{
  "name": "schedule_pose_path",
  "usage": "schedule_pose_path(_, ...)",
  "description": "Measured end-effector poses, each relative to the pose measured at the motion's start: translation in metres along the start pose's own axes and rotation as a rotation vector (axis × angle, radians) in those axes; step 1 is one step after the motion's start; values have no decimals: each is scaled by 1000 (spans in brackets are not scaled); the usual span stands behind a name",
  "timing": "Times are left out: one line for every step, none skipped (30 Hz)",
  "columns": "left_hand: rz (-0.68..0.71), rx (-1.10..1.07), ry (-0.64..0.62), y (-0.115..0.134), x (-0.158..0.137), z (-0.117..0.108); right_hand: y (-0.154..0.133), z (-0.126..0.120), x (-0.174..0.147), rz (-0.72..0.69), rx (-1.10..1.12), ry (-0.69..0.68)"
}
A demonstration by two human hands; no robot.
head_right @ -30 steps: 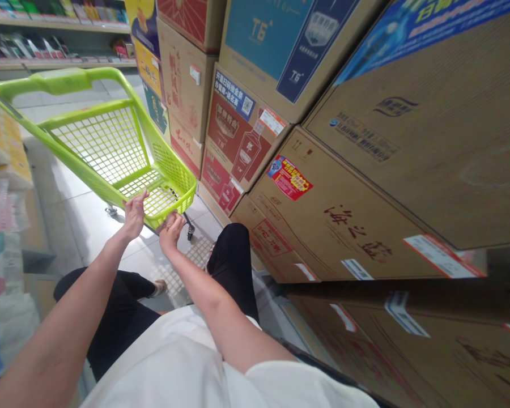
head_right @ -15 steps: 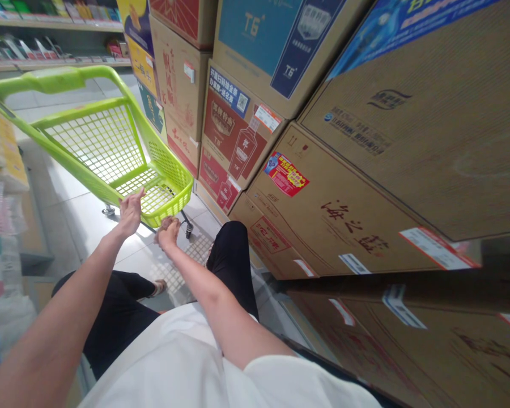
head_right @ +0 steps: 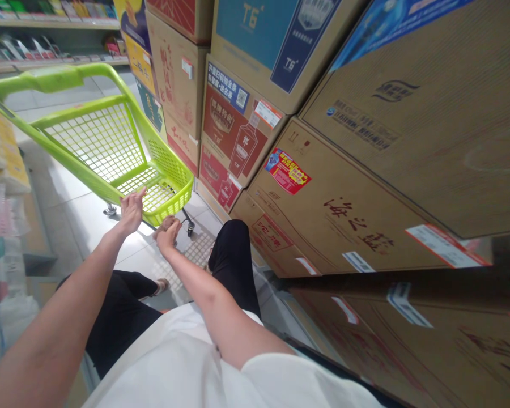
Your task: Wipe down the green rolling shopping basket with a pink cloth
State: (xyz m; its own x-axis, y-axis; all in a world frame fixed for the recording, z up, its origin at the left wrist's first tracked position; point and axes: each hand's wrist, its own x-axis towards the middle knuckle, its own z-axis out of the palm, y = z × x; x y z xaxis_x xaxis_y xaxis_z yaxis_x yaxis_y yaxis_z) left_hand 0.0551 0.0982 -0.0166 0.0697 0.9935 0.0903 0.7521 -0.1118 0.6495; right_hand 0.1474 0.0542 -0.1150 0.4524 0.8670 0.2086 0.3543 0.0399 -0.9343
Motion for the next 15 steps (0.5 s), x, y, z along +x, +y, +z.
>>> schedule_pose_path(3, 0, 7, 0, 0, 0, -2, 1, 0, 53, -3, 50)
schedule_pose_path(4, 0, 14, 0, 1, 0, -5, 2, 0, 92, -5, 90)
schedule_pose_path(4, 1, 21, 0, 2, 0, -9, 3, 1, 108, -3, 114)
schedule_pose_path(2, 1, 26, 0, 3, 0, -13, 4, 2, 103, 6, 117)
schedule_pose_path(-1, 3, 28, 1, 4, 0, -15, 5, 4, 87, 18, 100)
schedule_pose_path(-5, 8, 28, 1, 6, -1, -17, 7, 6, 74, 27, 67)
schedule_pose_path(-9, 17, 22, 1, 8, -2, -18, 8, 8, 83, 35, 33)
schedule_pose_path(-10, 31, 14, 1, 10, -3, -17, 8, 10, 113, 42, 2)
schedule_pose_path(-12, 47, 4, 1, 13, -4, -15, 8, 12, 159, 52, -23)
schedule_pose_path(-14, 66, -6, 0, 15, -5, -14, 8, 14, 206, 65, -44)
schedule_pose_path(-19, 87, -16, -1, 17, -6, -12, 8, 17, 243, 76, -56)
schedule_pose_path(-24, 110, -28, -2, 19, -7, -12, 7, 19, 268, 83, -53)
schedule_pose_path(-29, 137, -40, -3, 21, -9, -12, 7, 21, 280, 85, -36)
schedule_pose_path(-35, 166, -51, -4, 23, -10, -14, 7, 23, 281, 82, -9)
schedule_pose_path(-40, 195, -61, -5, 25, -11, -16, 8, 25, 274, 78, 19)
